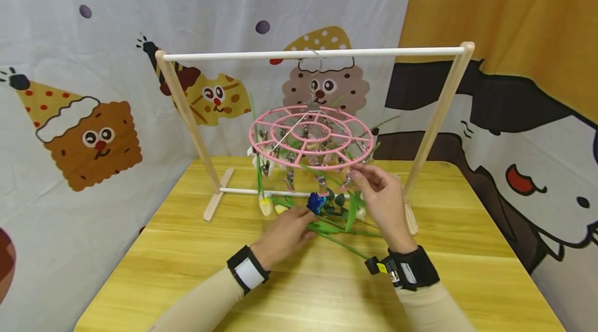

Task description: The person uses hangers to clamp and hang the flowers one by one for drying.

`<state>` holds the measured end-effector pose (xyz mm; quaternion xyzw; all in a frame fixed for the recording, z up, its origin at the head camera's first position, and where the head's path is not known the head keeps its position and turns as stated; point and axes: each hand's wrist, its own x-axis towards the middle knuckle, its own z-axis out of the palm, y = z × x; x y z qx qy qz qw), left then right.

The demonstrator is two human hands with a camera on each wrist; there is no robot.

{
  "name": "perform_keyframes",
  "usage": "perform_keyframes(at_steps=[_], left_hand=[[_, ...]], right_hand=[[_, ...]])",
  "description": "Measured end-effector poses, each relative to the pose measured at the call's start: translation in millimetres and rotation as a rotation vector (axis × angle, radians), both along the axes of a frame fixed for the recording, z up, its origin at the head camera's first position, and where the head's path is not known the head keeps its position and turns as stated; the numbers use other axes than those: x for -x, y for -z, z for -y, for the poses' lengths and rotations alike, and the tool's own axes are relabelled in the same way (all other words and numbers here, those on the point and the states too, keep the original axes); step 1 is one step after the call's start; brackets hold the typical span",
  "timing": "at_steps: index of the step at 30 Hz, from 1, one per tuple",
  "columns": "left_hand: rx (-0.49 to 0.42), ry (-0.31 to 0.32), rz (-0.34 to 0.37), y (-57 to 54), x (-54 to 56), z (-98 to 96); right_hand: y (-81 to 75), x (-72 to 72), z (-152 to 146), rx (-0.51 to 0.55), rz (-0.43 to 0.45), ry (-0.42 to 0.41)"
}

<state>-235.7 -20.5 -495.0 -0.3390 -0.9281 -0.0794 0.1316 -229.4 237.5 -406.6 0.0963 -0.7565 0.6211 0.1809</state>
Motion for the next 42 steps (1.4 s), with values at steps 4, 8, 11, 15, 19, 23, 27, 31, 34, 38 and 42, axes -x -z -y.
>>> perform_keyframes(at_steps=[4,8,11,15,19,23,27,31,34,38,42], left_hand=[[0.059,-0.012,-0.021,4.5,6.0,-9.4],[0.092,-0.029,-0.06,9.6,10.0,-14.9],[0.117,-0.05,-0.085,12.3,12.2,-17.4],[0.147,-0.07,-0.104,15.4,14.4,-19.8],[0.141,-0.061,-0.098,17.4,15.5,-21.1],[0.126,-0.035,-0.103,16.8,14.5,-20.7],[0.104,-0.015,-0.103,15.5,10.0,-17.3],[0.059,-0.005,-0.057,11.5,2.3,-11.8],[0.021,0.011,-0.019,6.4,-5.0,-7.0],[-0.039,0.044,0.027,1.4,-15.0,0.4],[-0.101,0.06,0.04,-1.6,-24.9,7.1]], right_hand=[[1.1,1.3,-3.3,-0.008,0.008,0.01],[2.8,2.2,-5.0,-0.015,0.0,0.021],[4.2,2.8,-5.8,-0.016,-0.007,0.033],[6.6,1.7,-7.4,-0.028,-0.005,0.055],[9.5,-1.7,-10.2,-0.066,-0.001,0.105],[12.3,-7.1,-12.6,-0.093,0.004,0.178],[15.0,-15.4,-14.0,-0.116,-0.005,0.255],[19.7,-24.1,-17.6,-0.186,-0.061,0.318],[23.8,-30.5,-22.2,-0.284,-0.112,0.332],[30.6,-36.9,-30.0,-0.491,-0.141,0.302],[39.9,-39.3,-40.6,-0.664,-0.069,0.222]])
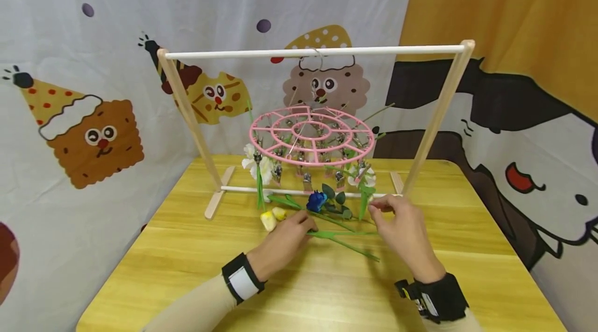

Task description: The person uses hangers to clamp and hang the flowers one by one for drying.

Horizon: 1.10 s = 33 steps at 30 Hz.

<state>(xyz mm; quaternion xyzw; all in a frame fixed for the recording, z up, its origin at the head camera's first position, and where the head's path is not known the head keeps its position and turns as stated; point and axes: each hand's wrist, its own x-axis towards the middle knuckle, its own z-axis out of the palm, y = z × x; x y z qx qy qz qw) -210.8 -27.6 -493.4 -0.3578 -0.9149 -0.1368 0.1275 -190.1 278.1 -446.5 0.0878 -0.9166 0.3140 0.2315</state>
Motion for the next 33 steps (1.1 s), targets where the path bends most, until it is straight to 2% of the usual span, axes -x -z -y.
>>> perform_keyframes(at_steps=[4,9,13,16,19,22,26,33], left_hand=[[-0.081,0.0,0.017,0.0,-7.6,4.7],[-0.191,-0.008,0.044,3.1,-12.5,9.1],[-0.265,-0.009,0.091,4.2,-15.6,11.8],[-0.306,-0.011,0.13,4.7,-18.0,14.0],[-0.336,-0.022,0.154,3.2,-19.6,15.8],[-0.349,-0.04,0.171,-1.8,-20.1,17.3],[-0.345,-0.051,0.162,-10.1,-18.8,19.2],[-0.392,-0.029,0.067,-24.3,-15.2,20.0]], right_hand=[[7.8,0.1,-10.0,-0.055,0.121,0.001],[9.1,-1.6,-16.1,-0.016,0.156,0.017],[4.0,-5.1,-16.1,0.105,0.166,-0.013],[-0.9,-6.9,-12.3,0.262,0.151,-0.062],[-5.7,-7.9,-5.5,0.415,0.102,-0.115],[-13.0,-9.2,2.3,0.503,0.025,-0.146],[-24.4,-10.1,12.0,0.5,-0.098,-0.16],[-41.7,-9.7,28.8,0.458,-0.251,-0.256]])
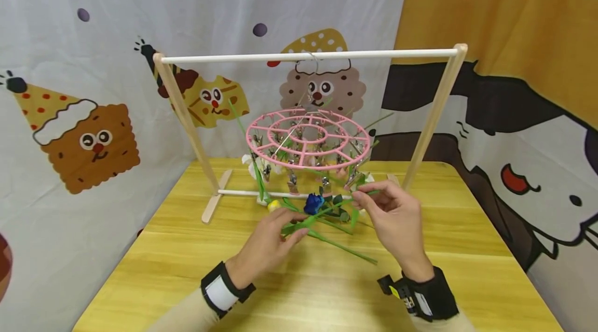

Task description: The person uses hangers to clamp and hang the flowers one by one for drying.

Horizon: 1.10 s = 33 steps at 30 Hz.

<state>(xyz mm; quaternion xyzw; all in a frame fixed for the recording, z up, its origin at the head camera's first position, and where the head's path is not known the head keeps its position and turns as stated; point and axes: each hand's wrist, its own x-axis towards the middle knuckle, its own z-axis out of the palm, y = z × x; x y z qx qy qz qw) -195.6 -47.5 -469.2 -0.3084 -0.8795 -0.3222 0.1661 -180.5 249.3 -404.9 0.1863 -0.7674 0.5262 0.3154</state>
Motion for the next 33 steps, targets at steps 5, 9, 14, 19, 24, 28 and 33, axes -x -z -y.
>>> perform_keyframes(at_steps=[5,9,14,19,24,28,33], left_hand=[[-0.046,-0.013,-0.047,-5.6,2.7,-1.0],[-0.095,-0.017,-0.055,-5.9,1.8,0.5],[-0.17,-0.022,-0.067,-4.6,-0.4,4.5],[-0.235,-0.039,-0.089,-4.8,-0.8,9.3],[-0.308,-0.038,-0.103,-5.9,-0.2,9.9],[-0.348,-0.028,-0.135,-6.5,0.4,8.8],[-0.366,-0.029,-0.154,-7.4,2.6,8.5]], right_hand=[[-12.0,0.8,14.4,0.006,-0.046,-0.087],[-16.6,2.3,24.1,0.056,-0.077,-0.164],[-10.6,4.6,35.9,0.141,-0.115,-0.237],[-0.5,0.5,48.2,-0.006,-0.046,-0.103],[1.8,-2.0,59.7,-0.209,-0.033,0.065],[2.2,-3.8,67.3,-0.285,-0.005,0.114],[2.2,-2.8,73.8,-0.273,0.016,0.106]])
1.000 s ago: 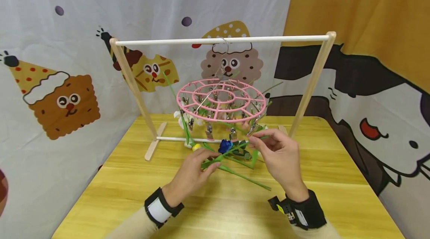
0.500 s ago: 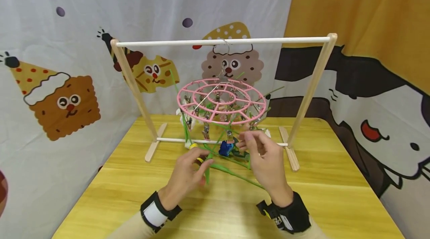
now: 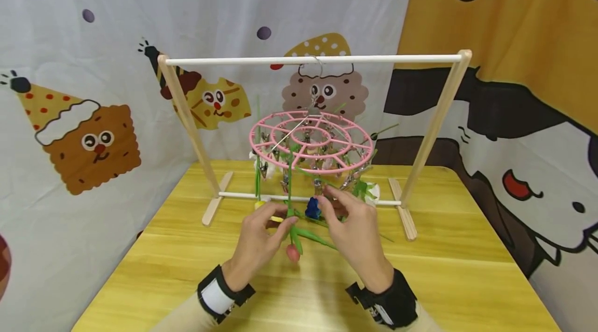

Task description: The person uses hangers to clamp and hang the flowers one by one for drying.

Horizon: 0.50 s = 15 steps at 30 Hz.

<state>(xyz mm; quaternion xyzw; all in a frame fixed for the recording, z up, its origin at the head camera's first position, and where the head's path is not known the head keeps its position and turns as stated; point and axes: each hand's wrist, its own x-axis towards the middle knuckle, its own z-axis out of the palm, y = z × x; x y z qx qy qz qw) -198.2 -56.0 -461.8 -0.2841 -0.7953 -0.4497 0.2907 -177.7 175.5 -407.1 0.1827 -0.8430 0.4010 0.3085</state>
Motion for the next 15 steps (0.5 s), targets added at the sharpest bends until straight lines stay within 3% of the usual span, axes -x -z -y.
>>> perform_keyframes(at_steps=[15], left_hand=[[-0.094,0.018,0.107,-4.4,5.0,-11.2]], right_hand=[[-0.7,12.2,11.2,0.133,-0.011,-0.102]])
